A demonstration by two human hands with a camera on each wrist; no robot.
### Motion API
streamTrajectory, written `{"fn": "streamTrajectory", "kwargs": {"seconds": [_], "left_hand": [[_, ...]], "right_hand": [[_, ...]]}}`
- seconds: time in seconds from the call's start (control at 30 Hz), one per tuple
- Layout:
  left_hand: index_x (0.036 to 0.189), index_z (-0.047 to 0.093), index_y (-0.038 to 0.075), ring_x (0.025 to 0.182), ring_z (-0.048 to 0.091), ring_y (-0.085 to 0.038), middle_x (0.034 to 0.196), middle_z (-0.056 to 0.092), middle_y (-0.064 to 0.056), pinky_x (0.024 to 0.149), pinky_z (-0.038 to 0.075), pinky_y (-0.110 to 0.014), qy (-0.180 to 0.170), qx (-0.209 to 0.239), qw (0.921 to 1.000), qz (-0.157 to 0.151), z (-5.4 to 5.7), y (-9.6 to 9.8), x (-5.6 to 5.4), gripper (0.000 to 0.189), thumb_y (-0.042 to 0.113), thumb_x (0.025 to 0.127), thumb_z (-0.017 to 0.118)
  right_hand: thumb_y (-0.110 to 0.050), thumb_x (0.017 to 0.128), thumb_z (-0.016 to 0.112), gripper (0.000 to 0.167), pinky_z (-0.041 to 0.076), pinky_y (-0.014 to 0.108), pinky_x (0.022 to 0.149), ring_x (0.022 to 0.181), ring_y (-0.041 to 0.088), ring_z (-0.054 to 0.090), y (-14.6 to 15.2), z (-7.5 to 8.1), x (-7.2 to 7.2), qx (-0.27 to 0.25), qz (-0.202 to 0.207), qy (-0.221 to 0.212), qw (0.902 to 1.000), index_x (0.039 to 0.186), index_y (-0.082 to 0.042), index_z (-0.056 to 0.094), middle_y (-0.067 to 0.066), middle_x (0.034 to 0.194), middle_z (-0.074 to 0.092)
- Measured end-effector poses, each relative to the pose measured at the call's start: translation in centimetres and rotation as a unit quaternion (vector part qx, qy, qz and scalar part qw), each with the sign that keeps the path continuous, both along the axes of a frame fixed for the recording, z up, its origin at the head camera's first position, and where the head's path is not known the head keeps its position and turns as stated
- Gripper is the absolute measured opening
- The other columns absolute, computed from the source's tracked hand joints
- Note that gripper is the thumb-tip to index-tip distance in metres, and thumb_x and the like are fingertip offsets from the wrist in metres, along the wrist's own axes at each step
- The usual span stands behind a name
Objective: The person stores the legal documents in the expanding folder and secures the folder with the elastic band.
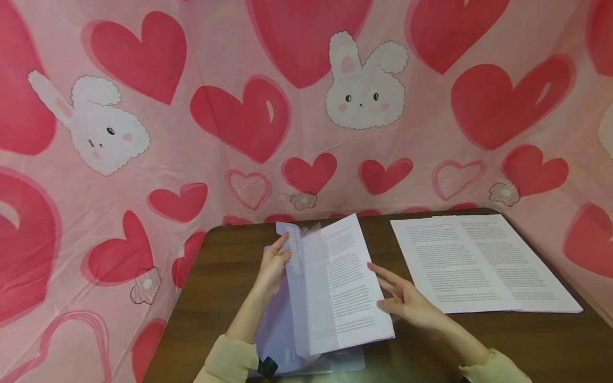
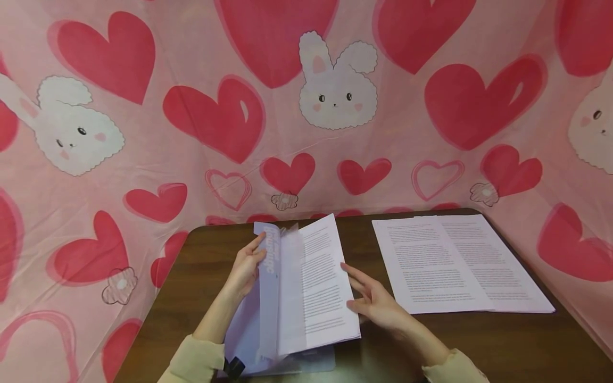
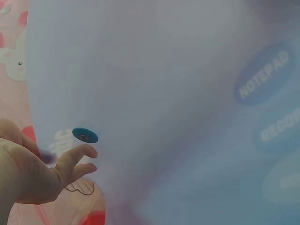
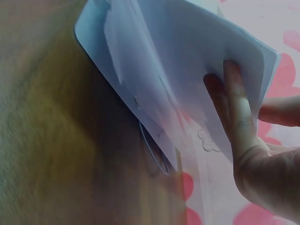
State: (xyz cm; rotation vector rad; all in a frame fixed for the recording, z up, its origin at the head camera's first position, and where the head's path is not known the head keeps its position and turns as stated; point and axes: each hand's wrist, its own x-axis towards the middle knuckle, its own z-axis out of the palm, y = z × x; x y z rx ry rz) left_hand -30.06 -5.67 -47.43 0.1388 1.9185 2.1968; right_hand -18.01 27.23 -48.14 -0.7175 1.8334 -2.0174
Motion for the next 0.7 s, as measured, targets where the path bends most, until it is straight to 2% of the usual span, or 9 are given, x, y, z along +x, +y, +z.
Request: {"fn": "streamTrajectory", "kwargs": {"seconds": [0.1, 0.2, 0.27, 0.33, 0.4, 0.47, 0.57, 0.6, 0.7], "left_hand": [[0.174, 0.024, 0.001, 0.069, 0.047, 0.002, 0.172, 0.034, -0.033, 0.064, 0.043, -0.012, 0.003, 0.003, 1.0, 0.007, 0.1, 0.0, 0.1, 0.064, 0.001, 0.113, 0.043], [0.174, 0.024, 0.001, 0.054, 0.033, 0.003, 0.176, 0.024, -0.033, 0.052, 0.031, -0.012, 0.009, -0.003, 0.9999, 0.012, 0.1, -0.1, 0.1, 0.064, 0.001, 0.112, 0.044], [0.174, 0.025, 0.002, 0.051, 0.027, 0.002, 0.173, 0.028, -0.032, 0.048, 0.026, -0.013, 0.01, -0.007, 0.9998, 0.018, 0.1, -0.2, 0.1, 0.065, 0.002, 0.112, 0.045], [0.173, 0.026, 0.002, 0.051, 0.027, 0.002, 0.157, 0.047, -0.028, 0.049, 0.025, -0.014, 0.009, -0.008, 0.9997, 0.021, 0.1, -0.2, 0.0, 0.064, 0.002, 0.112, 0.046], [0.173, 0.027, 0.002, 0.051, 0.027, 0.001, 0.114, 0.063, -0.014, 0.049, 0.026, -0.014, 0.009, -0.01, 0.9997, 0.023, 0.2, -0.2, -0.1, 0.064, 0.002, 0.112, 0.047], [0.173, 0.028, 0.003, 0.05, 0.026, 0.001, 0.078, 0.045, 0.003, 0.05, 0.025, -0.015, 0.006, -0.012, 0.9996, 0.024, 0.3, -0.2, -0.1, 0.064, 0.003, 0.112, 0.048], [0.173, 0.027, 0.002, 0.05, 0.025, 0.001, 0.069, 0.022, 0.01, 0.049, 0.026, -0.015, 0.01, -0.015, 0.9997, 0.019, 0.4, -0.3, -0.1, 0.065, 0.003, 0.112, 0.048], [0.173, 0.026, 0.001, 0.05, 0.025, 0.0, 0.072, 0.03, 0.011, 0.05, 0.026, -0.015, 0.012, -0.014, 0.9996, 0.019, 0.4, -0.3, 0.0, 0.065, 0.003, 0.111, 0.048], [0.173, 0.027, 0.001, 0.05, 0.025, 0.0, 0.075, 0.03, 0.008, 0.049, 0.026, -0.015, 0.016, -0.013, 0.9996, 0.02, 0.4, -0.3, 0.0, 0.065, 0.002, 0.111, 0.049]], "right_hand": [[0.01, 0.105, 0.056, 0.083, 0.068, 0.037, 0.089, 0.117, 0.015, 0.078, -0.9, -0.4, -0.1, -0.003, 0.003, 0.016, 0.9999, 0.167, 0.014, 0.001, 0.054, 0.164, 0.003], [0.011, 0.104, 0.056, 0.084, 0.068, 0.035, 0.087, 0.114, 0.014, 0.079, -1.6, -0.5, -0.2, 0.002, 0.005, 0.025, 0.9997, 0.167, 0.014, 0.001, 0.054, 0.164, 0.003], [0.011, 0.103, 0.056, 0.085, 0.068, 0.034, 0.086, 0.111, 0.013, 0.079, -1.8, -0.5, -0.2, 0.011, 0.005, 0.026, 0.9996, 0.167, 0.014, 0.001, 0.053, 0.165, 0.004], [0.012, 0.101, 0.057, 0.086, 0.068, 0.033, 0.085, 0.107, 0.013, 0.08, -1.9, -0.5, -0.2, 0.023, 0.001, 0.025, 0.9994, 0.168, 0.013, 0.002, 0.053, 0.165, 0.004], [0.013, 0.1, 0.057, 0.087, 0.068, 0.032, 0.085, 0.105, 0.013, 0.08, -1.7, -0.3, -0.2, 0.034, -0.002, 0.027, 0.9991, 0.168, 0.014, 0.002, 0.053, 0.165, 0.005], [0.013, 0.1, 0.057, 0.087, 0.067, 0.03, 0.086, 0.104, 0.012, 0.08, -1.5, -0.2, -0.2, 0.043, -0.005, 0.028, 0.9987, 0.168, 0.014, 0.003, 0.053, 0.165, 0.005], [0.013, 0.101, 0.057, 0.087, 0.067, 0.031, 0.088, 0.105, 0.012, 0.08, -1.2, 0.1, -0.2, 0.043, 0.003, 0.02, 0.9989, 0.169, 0.013, 0.002, 0.052, 0.166, 0.003], [0.012, 0.101, 0.056, 0.087, 0.067, 0.031, 0.089, 0.105, 0.013, 0.08, -1.1, 0.1, -0.2, 0.042, 0.007, 0.019, 0.9989, 0.169, 0.012, 0.002, 0.052, 0.166, 0.003], [0.012, 0.103, 0.055, 0.086, 0.067, 0.033, 0.09, 0.107, 0.015, 0.081, -1.2, 0.1, -0.3, 0.033, 0.025, 0.012, 0.9991, 0.169, 0.012, 0.0, 0.052, 0.166, 0.001]]}}
